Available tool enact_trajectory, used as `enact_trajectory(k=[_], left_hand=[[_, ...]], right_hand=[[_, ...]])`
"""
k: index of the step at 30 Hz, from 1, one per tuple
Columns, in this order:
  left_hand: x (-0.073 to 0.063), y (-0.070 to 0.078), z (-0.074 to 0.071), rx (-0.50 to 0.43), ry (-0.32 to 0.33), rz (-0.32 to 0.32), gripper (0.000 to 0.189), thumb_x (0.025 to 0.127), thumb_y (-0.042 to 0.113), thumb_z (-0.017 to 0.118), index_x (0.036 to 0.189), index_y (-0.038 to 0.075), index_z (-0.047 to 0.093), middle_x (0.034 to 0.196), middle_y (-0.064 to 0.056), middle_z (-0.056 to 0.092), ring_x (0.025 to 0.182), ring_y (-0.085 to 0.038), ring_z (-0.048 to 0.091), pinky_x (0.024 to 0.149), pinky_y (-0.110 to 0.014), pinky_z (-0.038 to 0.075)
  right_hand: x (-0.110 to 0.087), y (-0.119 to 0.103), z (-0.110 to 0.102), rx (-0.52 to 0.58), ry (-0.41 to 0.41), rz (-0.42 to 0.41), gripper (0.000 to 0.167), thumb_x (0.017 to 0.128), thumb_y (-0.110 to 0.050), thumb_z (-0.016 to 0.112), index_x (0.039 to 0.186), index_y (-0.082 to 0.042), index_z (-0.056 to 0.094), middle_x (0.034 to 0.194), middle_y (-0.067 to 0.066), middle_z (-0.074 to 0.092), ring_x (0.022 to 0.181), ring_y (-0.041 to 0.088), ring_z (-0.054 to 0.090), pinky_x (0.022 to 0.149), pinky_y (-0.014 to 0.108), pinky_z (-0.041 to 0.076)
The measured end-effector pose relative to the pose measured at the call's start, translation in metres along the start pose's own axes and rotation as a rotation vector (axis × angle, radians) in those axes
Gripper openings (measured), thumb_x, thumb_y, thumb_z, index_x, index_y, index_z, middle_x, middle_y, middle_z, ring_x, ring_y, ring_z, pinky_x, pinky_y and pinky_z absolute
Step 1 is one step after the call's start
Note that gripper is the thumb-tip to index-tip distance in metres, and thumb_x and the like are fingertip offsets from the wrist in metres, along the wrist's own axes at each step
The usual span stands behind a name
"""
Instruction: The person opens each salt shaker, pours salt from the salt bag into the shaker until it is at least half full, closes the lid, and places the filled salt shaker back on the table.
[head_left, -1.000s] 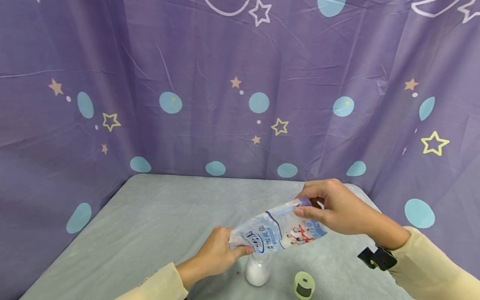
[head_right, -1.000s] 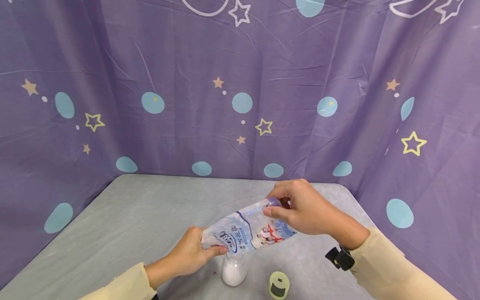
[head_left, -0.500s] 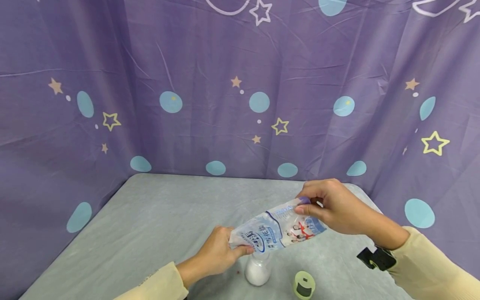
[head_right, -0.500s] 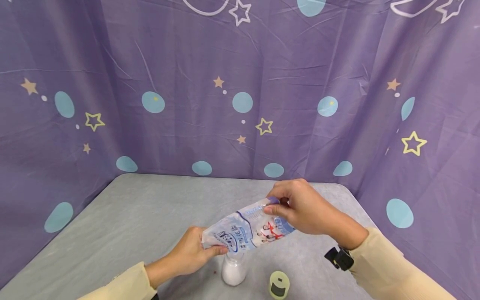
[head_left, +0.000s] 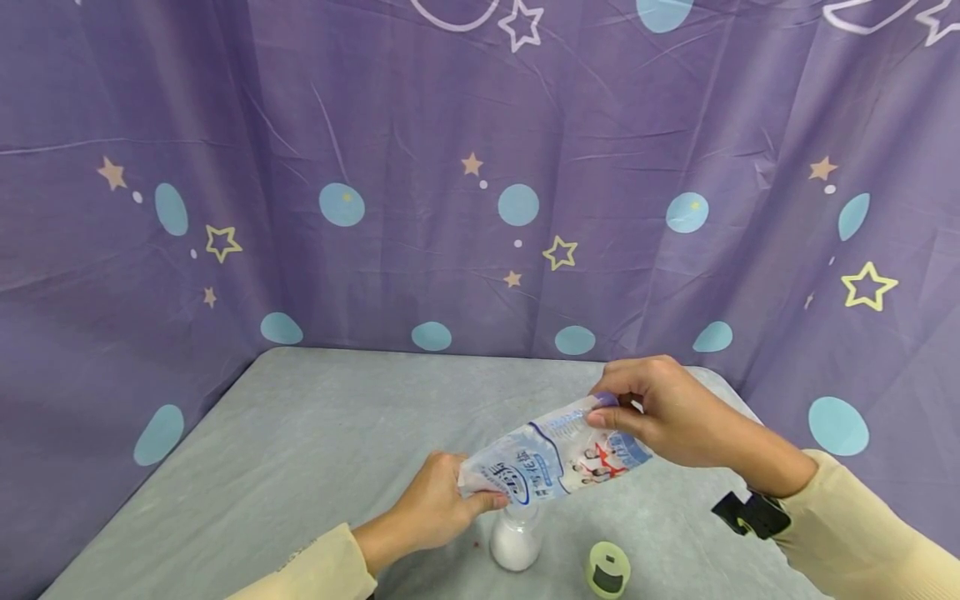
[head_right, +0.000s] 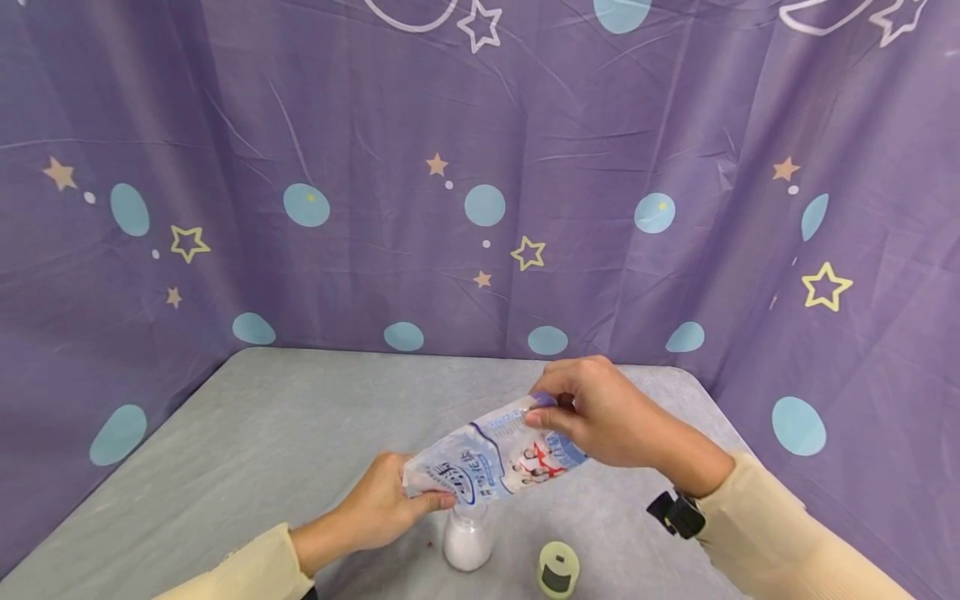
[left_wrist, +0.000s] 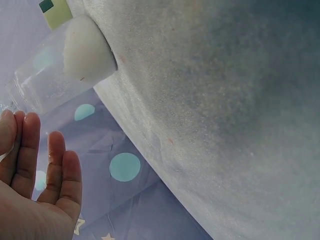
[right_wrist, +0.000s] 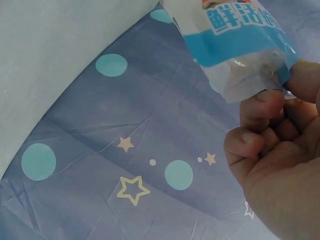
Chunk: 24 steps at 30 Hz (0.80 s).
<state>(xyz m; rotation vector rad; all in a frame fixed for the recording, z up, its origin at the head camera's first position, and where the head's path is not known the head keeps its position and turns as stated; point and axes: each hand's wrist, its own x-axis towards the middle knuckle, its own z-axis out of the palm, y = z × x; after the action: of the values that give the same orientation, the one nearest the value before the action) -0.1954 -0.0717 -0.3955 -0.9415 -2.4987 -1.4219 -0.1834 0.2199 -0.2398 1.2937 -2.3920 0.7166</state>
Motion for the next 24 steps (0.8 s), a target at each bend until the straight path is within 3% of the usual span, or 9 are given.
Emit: enact_trajectory(k=[7,24], left_hand=[[-0.0001,-0.0006,-0.0003,0.010,-0.006,0.018,0.018,0.082,0.019,0.087,0.098,0.013,0.080,0.090,0.006,0.078,0.084,-0.004,0.071,0.071,-0.026,0.056],[0.0005,-0.0012,0.0005,-0.009,-0.012,0.009,0.020,0.082,0.018,0.087,0.099,0.011,0.080,0.091,0.005,0.078,0.086,-0.005,0.071,0.074,-0.026,0.057]], right_hand=[[-0.0016,-0.0018,-0.0032,0.011,-0.040,0.035,0.012,0.092,-0.016,0.079,0.090,-0.027,0.074,0.078,-0.019,0.057,0.061,0.002,0.049,0.053,0.020,0.042],[-0.0018,-0.0016,-0.0035,0.028,-0.051,0.063,0.006,0.093,-0.018,0.077,0.093,-0.024,0.076,0.081,-0.018,0.058,0.062,0.003,0.052,0.053,0.022,0.044]])
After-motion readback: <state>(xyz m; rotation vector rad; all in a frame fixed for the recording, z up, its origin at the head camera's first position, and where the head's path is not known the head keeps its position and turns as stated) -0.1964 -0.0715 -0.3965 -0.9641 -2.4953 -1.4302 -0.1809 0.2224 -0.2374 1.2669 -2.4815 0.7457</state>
